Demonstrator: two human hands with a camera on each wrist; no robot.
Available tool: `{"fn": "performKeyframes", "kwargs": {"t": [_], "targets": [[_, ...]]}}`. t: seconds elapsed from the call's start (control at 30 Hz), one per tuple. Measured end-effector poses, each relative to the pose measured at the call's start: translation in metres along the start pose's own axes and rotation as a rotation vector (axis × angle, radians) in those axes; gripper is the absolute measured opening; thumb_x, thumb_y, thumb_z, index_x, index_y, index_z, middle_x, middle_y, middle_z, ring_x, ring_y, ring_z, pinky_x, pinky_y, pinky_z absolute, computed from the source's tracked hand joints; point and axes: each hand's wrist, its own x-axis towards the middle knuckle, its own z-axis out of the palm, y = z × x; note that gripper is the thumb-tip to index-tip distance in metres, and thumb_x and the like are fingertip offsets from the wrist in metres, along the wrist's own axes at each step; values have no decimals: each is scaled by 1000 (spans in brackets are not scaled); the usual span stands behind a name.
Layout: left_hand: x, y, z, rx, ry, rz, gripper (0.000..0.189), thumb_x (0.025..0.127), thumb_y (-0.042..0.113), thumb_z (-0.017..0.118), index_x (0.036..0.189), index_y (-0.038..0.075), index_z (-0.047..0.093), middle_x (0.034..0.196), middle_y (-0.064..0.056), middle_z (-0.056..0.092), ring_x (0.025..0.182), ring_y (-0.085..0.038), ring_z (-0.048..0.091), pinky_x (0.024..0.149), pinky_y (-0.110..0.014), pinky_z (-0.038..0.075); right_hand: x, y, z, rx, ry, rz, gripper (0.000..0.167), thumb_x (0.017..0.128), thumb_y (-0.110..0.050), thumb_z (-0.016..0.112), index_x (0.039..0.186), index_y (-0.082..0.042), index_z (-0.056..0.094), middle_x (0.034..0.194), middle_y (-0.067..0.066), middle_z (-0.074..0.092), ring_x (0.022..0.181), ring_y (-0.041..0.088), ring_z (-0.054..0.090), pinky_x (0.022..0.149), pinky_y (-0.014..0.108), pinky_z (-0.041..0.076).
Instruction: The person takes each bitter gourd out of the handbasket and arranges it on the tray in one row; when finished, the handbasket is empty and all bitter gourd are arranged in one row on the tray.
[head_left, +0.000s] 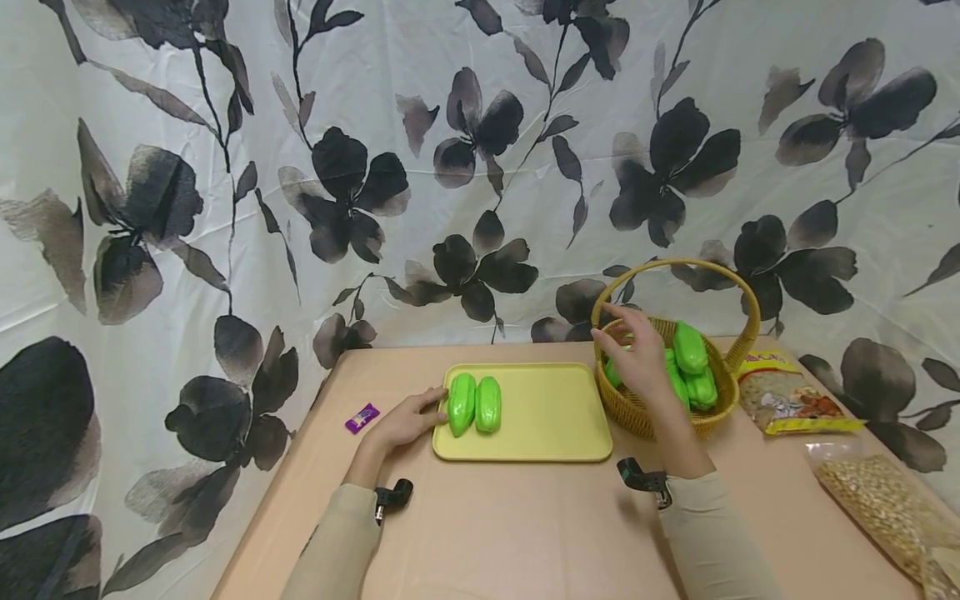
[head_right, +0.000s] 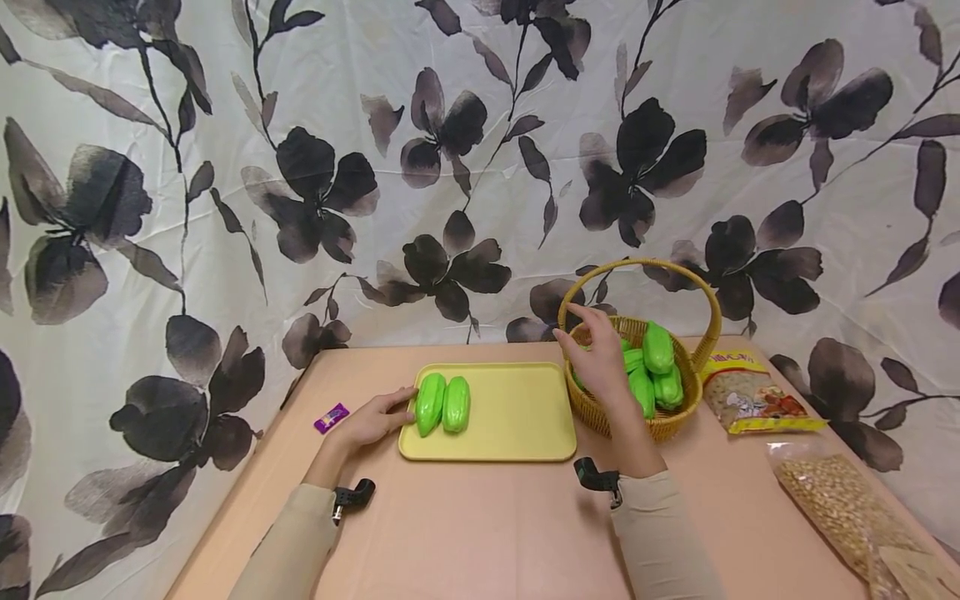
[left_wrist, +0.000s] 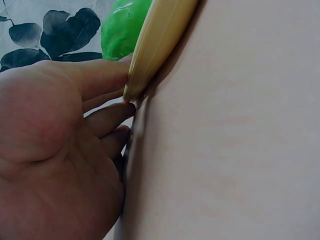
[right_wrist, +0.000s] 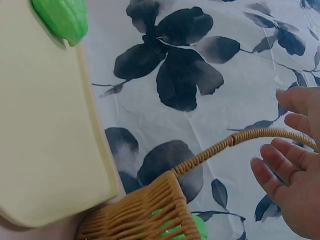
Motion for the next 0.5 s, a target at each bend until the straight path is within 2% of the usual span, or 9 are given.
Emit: {"fn": "performKeyframes", "kwargs": {"t": [0.1,0.17,0.23,0.37,0.5], "targets": [[0,-1,0,4,2,3,64,103,30,65,159,7,43,169,-17,32,161,-39,15,132,-56,10,0,5,-5,-13,7,18,49,100,-20,72,146,-8,59,136,19,60,104,32,63,82,24,53],[0,-1,0,6,4,3,64,103,30,65,158,7,43,169,-17,32,161,-39,15,132,-56,10,0,7,-7,-18,2,41,50,101,-22,71,147,-8,58,138,19,59,107,33,62,82,21,51],[0,-1,0,15,5,0,64,103,30,65,158,7,44,169,-17,33,161,-38,16,132,-55,11,-1,9,-9,-26,-9,66,51,102,-24,70,148,-8,57,140,20,58,111,35,62,86,27,53],[-1,1,0,26,10,0,62,103,27,65,157,6,45,167,-18,35,160,-39,18,132,-55,13,-1,16,-10,-39,-20,100,53,103,-27,68,150,-7,54,147,22,53,119,42,60,92,48,55],[-2,4,0,28,12,-5,61,102,26,66,157,6,46,167,-18,36,160,-39,19,132,-54,13,-2,23,-11,-68,-23,123,54,104,-27,66,151,-5,52,153,26,46,122,48,55,94,58,53]]}}
